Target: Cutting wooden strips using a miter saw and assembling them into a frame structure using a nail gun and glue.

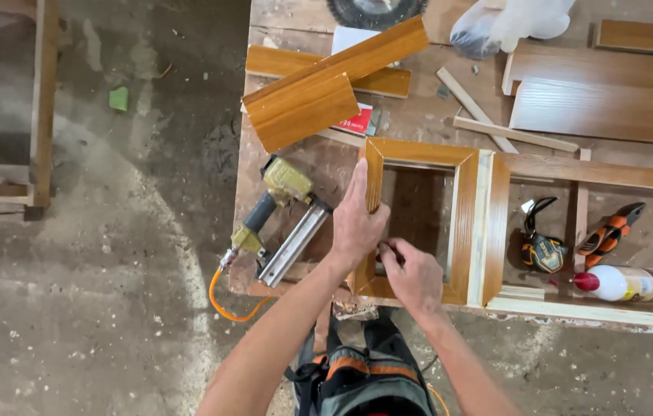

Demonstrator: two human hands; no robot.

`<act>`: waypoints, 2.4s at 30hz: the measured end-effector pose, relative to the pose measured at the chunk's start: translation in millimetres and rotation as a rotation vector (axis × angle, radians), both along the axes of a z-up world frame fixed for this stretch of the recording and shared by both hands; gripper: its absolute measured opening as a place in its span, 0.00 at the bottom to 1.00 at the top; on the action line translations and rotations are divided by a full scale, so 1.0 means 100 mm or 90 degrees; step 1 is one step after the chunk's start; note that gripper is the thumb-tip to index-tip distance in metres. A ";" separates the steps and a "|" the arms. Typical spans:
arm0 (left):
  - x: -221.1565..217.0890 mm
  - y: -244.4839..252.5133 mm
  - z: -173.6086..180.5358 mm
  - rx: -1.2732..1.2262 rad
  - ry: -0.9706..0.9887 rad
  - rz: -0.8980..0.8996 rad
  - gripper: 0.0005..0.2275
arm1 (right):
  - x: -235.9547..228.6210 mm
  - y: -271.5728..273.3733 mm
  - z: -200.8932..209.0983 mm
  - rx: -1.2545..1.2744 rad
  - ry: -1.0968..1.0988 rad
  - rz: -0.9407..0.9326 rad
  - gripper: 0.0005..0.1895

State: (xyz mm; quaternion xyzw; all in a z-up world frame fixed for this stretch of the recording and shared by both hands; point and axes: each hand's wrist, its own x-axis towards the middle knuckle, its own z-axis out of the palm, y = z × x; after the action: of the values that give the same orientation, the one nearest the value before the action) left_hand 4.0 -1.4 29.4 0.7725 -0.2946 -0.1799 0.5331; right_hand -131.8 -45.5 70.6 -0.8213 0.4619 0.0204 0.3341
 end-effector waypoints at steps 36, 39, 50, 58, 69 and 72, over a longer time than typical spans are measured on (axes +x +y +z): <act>0.00 -0.01 -0.13 -0.019 0.028 0.008 0.40 | 0.04 -0.21 -0.08 0.278 0.077 0.071 0.22; -0.01 -0.01 -0.17 -0.014 0.023 0.001 0.40 | 0.00 -0.19 -0.07 0.331 0.020 0.026 0.20; -0.02 -0.02 -0.23 0.004 0.014 0.006 0.40 | 0.04 -0.16 0.02 0.240 0.122 0.083 0.19; -0.03 -0.02 -0.21 -0.022 -0.018 0.004 0.40 | -0.04 -0.18 -0.05 0.277 0.004 0.086 0.23; 0.03 0.00 -0.16 -0.009 -0.032 -0.014 0.40 | -0.10 -0.23 -0.38 0.326 -0.098 0.132 0.19; 0.14 0.15 -0.23 -0.012 -0.084 -0.054 0.40 | -0.05 -0.11 -0.15 0.348 -0.163 0.158 0.19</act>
State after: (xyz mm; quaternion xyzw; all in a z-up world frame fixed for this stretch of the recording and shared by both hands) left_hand 17.9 13.2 6.4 0.7643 -0.3629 -0.1484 0.5120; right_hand -136.3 -56.9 55.6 -0.7473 0.2900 0.0806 0.5924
